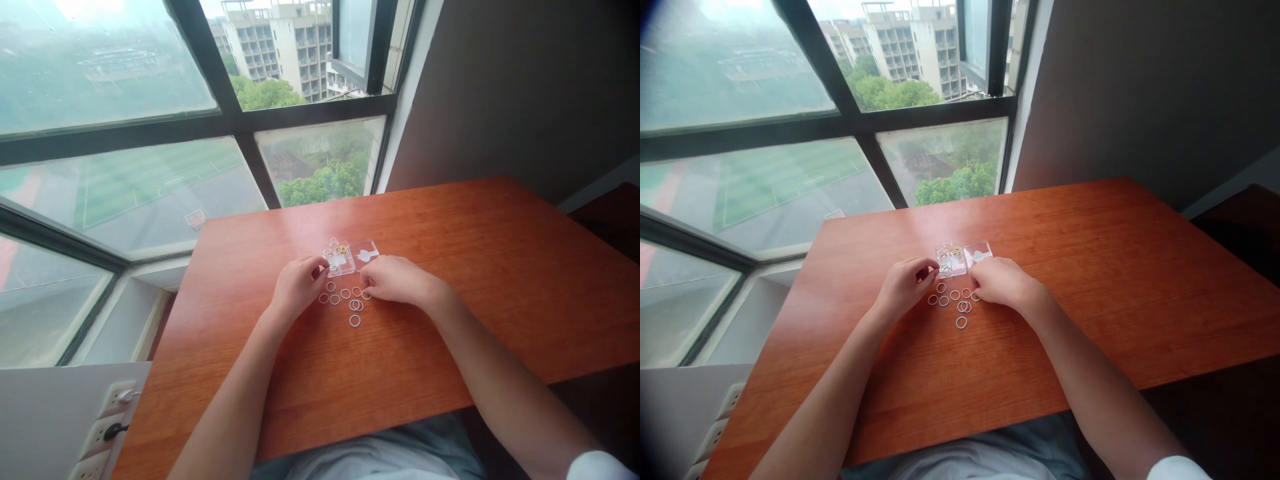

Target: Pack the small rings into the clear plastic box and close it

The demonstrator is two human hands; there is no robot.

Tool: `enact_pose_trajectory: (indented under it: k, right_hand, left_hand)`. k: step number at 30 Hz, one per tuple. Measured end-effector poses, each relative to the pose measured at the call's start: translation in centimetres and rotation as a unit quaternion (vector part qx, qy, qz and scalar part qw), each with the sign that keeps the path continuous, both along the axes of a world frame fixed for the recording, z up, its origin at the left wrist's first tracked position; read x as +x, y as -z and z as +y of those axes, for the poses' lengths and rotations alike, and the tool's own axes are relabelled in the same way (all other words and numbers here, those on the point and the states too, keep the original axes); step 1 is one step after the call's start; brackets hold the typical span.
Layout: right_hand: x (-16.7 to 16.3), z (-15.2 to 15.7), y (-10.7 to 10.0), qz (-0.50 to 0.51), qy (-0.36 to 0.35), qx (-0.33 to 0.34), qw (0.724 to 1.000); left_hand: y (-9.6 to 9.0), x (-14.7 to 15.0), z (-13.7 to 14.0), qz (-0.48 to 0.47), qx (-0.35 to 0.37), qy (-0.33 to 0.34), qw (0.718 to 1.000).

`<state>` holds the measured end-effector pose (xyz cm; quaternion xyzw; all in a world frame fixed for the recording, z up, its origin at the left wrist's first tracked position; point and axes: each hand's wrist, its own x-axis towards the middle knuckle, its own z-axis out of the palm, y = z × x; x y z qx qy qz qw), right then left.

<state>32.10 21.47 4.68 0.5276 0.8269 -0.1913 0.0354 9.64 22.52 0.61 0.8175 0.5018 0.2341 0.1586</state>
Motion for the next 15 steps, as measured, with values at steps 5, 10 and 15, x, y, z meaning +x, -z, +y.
enact_pose_trajectory:
  k: [5, 10, 15]
  right_hand:
    - [-1.0, -0.6, -0.2, -0.025, 0.006, 0.026, 0.999]
    - [-0.6, -0.4, -0.2, -0.003, -0.012, 0.011, 1.0]
    - [0.1, 0.5, 0.2, 0.08, 0.022, 0.053, 0.995]
  left_hand:
    - [0.1, -0.1, 0.1, -0.008, 0.004, 0.004, 1.0]
    - [-0.1, -0.2, 0.1, -0.02, 0.011, 0.005, 1.0]
    - [-0.5, -0.8, 0.3, -0.031, 0.015, 0.006, 0.999]
